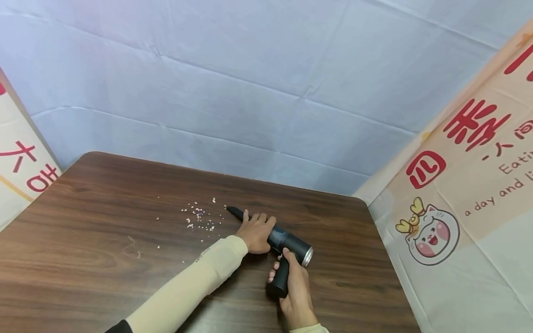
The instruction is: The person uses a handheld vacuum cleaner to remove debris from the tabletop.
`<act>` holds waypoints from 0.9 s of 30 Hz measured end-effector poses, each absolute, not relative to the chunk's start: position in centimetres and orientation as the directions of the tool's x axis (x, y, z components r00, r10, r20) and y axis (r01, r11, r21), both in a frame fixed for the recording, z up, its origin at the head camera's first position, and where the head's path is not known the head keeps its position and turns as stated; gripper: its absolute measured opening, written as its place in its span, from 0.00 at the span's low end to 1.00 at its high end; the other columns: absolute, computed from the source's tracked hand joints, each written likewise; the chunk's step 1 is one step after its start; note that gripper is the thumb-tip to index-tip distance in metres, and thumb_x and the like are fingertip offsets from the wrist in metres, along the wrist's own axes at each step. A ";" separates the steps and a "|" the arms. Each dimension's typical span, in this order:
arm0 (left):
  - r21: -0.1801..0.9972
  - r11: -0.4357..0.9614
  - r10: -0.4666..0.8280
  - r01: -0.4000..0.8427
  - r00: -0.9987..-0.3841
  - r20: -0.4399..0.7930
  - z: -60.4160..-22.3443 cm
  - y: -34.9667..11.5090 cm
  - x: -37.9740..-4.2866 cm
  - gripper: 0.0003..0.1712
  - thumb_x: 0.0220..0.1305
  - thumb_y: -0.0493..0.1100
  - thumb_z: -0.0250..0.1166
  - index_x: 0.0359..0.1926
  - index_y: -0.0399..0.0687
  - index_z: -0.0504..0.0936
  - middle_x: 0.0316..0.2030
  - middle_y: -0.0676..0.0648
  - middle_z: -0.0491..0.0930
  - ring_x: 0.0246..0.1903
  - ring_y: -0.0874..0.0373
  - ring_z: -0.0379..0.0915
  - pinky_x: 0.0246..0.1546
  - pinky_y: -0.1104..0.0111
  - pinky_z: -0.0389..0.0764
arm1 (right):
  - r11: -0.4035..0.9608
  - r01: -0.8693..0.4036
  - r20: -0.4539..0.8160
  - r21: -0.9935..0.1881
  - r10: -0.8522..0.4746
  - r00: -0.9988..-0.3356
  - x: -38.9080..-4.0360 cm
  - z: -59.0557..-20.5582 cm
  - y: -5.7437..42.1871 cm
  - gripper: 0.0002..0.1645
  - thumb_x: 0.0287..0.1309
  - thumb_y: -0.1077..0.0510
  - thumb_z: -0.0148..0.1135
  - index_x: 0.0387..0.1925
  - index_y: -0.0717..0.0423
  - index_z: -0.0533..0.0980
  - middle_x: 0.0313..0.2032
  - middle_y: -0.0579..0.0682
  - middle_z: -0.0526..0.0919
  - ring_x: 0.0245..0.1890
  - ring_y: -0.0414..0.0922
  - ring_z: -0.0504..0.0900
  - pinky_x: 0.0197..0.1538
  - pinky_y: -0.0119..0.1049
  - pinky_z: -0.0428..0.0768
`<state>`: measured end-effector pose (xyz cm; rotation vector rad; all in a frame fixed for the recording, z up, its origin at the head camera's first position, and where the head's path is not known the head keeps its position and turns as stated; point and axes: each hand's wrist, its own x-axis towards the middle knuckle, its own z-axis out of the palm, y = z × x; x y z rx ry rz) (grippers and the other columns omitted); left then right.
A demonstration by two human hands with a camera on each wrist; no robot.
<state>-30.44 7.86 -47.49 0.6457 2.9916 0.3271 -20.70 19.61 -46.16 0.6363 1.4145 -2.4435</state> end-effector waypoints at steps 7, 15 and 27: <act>0.230 0.895 0.397 0.382 -0.917 -0.023 -46.7 7.8 -29.6 0.35 0.42 0.55 0.60 0.53 0.59 0.58 0.47 0.48 0.63 0.48 0.49 0.58 0.47 0.43 0.42 | -0.467 0.455 -0.497 -0.758 -0.038 -0.867 -20.6 -45.5 20.3 0.26 0.49 0.49 0.52 0.40 0.64 0.59 0.18 0.48 0.66 0.13 0.40 0.67 0.18 0.29 0.68; 0.225 0.908 0.369 0.355 -0.929 -0.023 -46.5 7.2 -29.6 0.34 0.42 0.56 0.60 0.52 0.57 0.58 0.45 0.49 0.64 0.46 0.49 0.59 0.47 0.43 0.41 | -0.454 0.464 -0.492 -0.760 -0.065 -0.868 -21.1 -45.3 19.9 0.26 0.48 0.48 0.52 0.40 0.65 0.59 0.19 0.49 0.66 0.14 0.40 0.67 0.18 0.29 0.68; 0.233 0.913 0.345 0.334 -0.939 -0.008 -46.7 6.0 -30.6 0.34 0.43 0.55 0.60 0.53 0.58 0.58 0.47 0.48 0.63 0.48 0.48 0.58 0.47 0.42 0.40 | -0.468 0.447 -0.470 -0.763 -0.074 -0.880 -22.1 -45.5 18.7 0.25 0.49 0.49 0.52 0.38 0.65 0.59 0.18 0.48 0.66 0.13 0.39 0.67 0.18 0.29 0.68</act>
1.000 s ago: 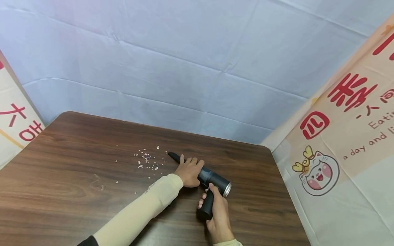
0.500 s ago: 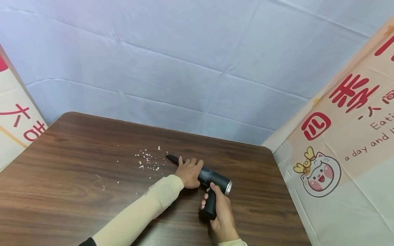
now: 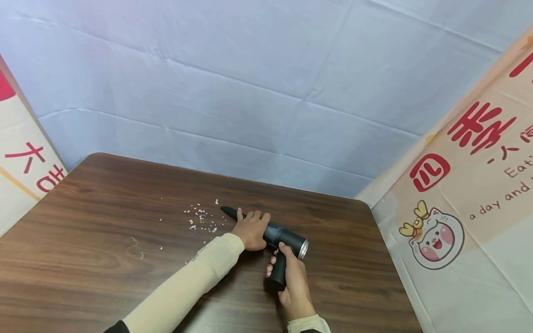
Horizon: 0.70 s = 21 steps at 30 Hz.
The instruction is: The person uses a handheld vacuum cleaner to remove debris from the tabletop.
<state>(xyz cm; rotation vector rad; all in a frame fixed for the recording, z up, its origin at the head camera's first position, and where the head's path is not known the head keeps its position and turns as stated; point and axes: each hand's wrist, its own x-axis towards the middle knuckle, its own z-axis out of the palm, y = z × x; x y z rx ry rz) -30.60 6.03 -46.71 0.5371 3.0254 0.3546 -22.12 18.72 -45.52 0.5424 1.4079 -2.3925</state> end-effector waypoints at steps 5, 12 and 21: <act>0.243 0.917 0.328 0.317 -0.945 -0.005 -46.7 5.5 -30.9 0.34 0.42 0.55 0.60 0.52 0.57 0.59 0.47 0.48 0.63 0.48 0.49 0.58 0.46 0.42 0.38 | -0.456 0.450 -0.468 -0.768 -0.081 -0.880 -22.6 -45.7 18.3 0.27 0.49 0.48 0.52 0.40 0.66 0.59 0.19 0.48 0.66 0.14 0.39 0.67 0.18 0.30 0.69; 0.246 0.920 0.316 0.305 -0.949 -0.004 -46.7 4.7 -31.1 0.36 0.43 0.55 0.59 0.55 0.57 0.57 0.49 0.47 0.62 0.49 0.48 0.57 0.46 0.42 0.40 | -0.456 0.452 -0.471 -0.766 -0.081 -0.879 -23.2 -46.0 17.6 0.27 0.48 0.48 0.53 0.40 0.67 0.59 0.18 0.49 0.66 0.13 0.40 0.66 0.18 0.30 0.68; 0.237 0.926 0.305 0.295 -0.952 -0.003 -46.5 4.1 -31.0 0.36 0.44 0.54 0.58 0.55 0.56 0.57 0.50 0.46 0.61 0.50 0.48 0.56 0.47 0.43 0.40 | -0.462 0.461 -0.473 -0.758 -0.099 -0.876 -23.4 -46.0 17.1 0.26 0.48 0.48 0.52 0.38 0.66 0.59 0.18 0.49 0.66 0.13 0.40 0.66 0.18 0.30 0.68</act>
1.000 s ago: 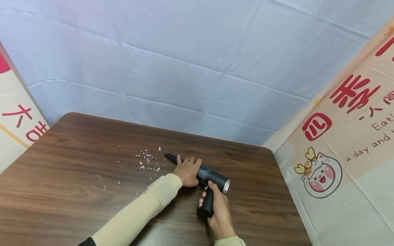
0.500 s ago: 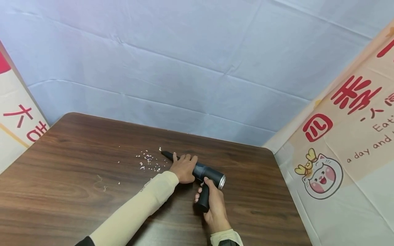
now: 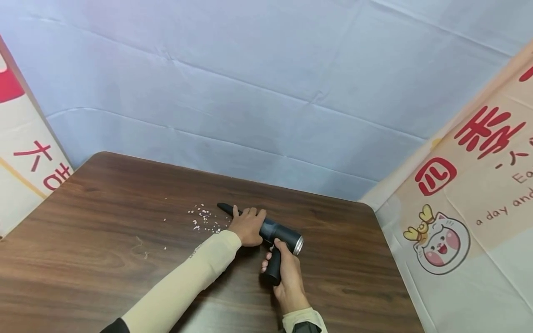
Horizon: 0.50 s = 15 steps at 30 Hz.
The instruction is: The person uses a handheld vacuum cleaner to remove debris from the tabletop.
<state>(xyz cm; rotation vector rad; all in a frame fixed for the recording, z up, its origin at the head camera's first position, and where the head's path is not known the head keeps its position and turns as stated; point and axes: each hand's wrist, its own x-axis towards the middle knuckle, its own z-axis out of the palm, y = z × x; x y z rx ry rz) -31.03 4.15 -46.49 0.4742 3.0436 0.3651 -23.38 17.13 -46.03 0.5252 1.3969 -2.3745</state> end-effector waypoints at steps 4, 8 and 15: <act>0.225 0.929 0.302 0.293 -0.953 -0.009 -46.5 4.7 -30.9 0.36 0.44 0.54 0.58 0.56 0.57 0.56 0.51 0.46 0.61 0.51 0.48 0.55 0.47 0.43 0.40 | -0.461 0.465 -0.482 -0.756 -0.088 -0.872 -23.1 -45.9 17.5 0.26 0.48 0.48 0.52 0.39 0.65 0.59 0.18 0.49 0.66 0.13 0.40 0.66 0.18 0.30 0.68; 0.226 0.926 0.312 0.301 -0.950 -0.016 -46.5 5.5 -30.5 0.36 0.43 0.55 0.59 0.55 0.58 0.57 0.49 0.47 0.62 0.50 0.48 0.56 0.46 0.42 0.40 | -0.456 0.473 -0.489 -0.754 -0.092 -0.867 -22.5 -45.6 18.3 0.25 0.49 0.49 0.51 0.39 0.65 0.59 0.18 0.49 0.66 0.13 0.40 0.67 0.18 0.30 0.68; 0.210 0.923 0.334 0.323 -0.943 -0.016 -46.5 7.7 -29.5 0.35 0.43 0.57 0.60 0.53 0.59 0.58 0.47 0.48 0.63 0.48 0.48 0.57 0.45 0.41 0.42 | -0.430 0.509 -0.524 -0.746 -0.094 -0.846 -21.4 -45.4 20.5 0.26 0.49 0.47 0.52 0.40 0.64 0.59 0.18 0.48 0.66 0.14 0.39 0.67 0.19 0.29 0.68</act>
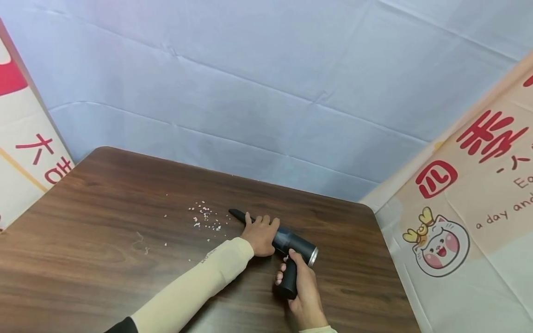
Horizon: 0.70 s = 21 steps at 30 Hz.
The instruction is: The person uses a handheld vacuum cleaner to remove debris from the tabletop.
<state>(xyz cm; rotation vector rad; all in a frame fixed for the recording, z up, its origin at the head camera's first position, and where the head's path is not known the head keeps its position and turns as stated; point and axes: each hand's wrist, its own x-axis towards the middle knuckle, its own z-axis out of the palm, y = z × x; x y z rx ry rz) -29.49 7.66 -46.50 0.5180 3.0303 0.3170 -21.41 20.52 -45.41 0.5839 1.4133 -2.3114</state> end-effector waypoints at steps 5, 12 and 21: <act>0.207 0.917 0.350 0.341 -0.937 -0.005 -46.7 9.2 -28.9 0.35 0.42 0.57 0.60 0.53 0.59 0.58 0.46 0.48 0.63 0.48 0.48 0.57 0.45 0.41 0.42 | -0.423 0.523 -0.540 -0.740 -0.090 -0.837 -20.6 -45.2 22.1 0.25 0.48 0.47 0.52 0.39 0.63 0.59 0.18 0.48 0.66 0.14 0.39 0.67 0.19 0.29 0.68; 0.168 0.925 0.344 0.340 -0.939 0.001 -46.4 9.7 -27.7 0.39 0.41 0.60 0.60 0.55 0.57 0.56 0.46 0.46 0.63 0.47 0.45 0.58 0.43 0.39 0.45 | -0.394 0.553 -0.535 -0.734 -0.166 -0.829 -20.1 -44.9 23.2 0.23 0.50 0.48 0.50 0.37 0.62 0.60 0.19 0.48 0.67 0.14 0.39 0.67 0.19 0.29 0.68; 0.138 0.947 0.290 0.289 -0.957 0.012 -46.0 9.7 -26.8 0.40 0.39 0.60 0.61 0.54 0.55 0.57 0.44 0.44 0.65 0.44 0.46 0.62 0.40 0.38 0.49 | -0.349 0.597 -0.526 -0.723 -0.284 -0.802 -20.4 -44.4 24.2 0.20 0.52 0.48 0.49 0.35 0.62 0.62 0.18 0.48 0.67 0.15 0.39 0.68 0.19 0.29 0.69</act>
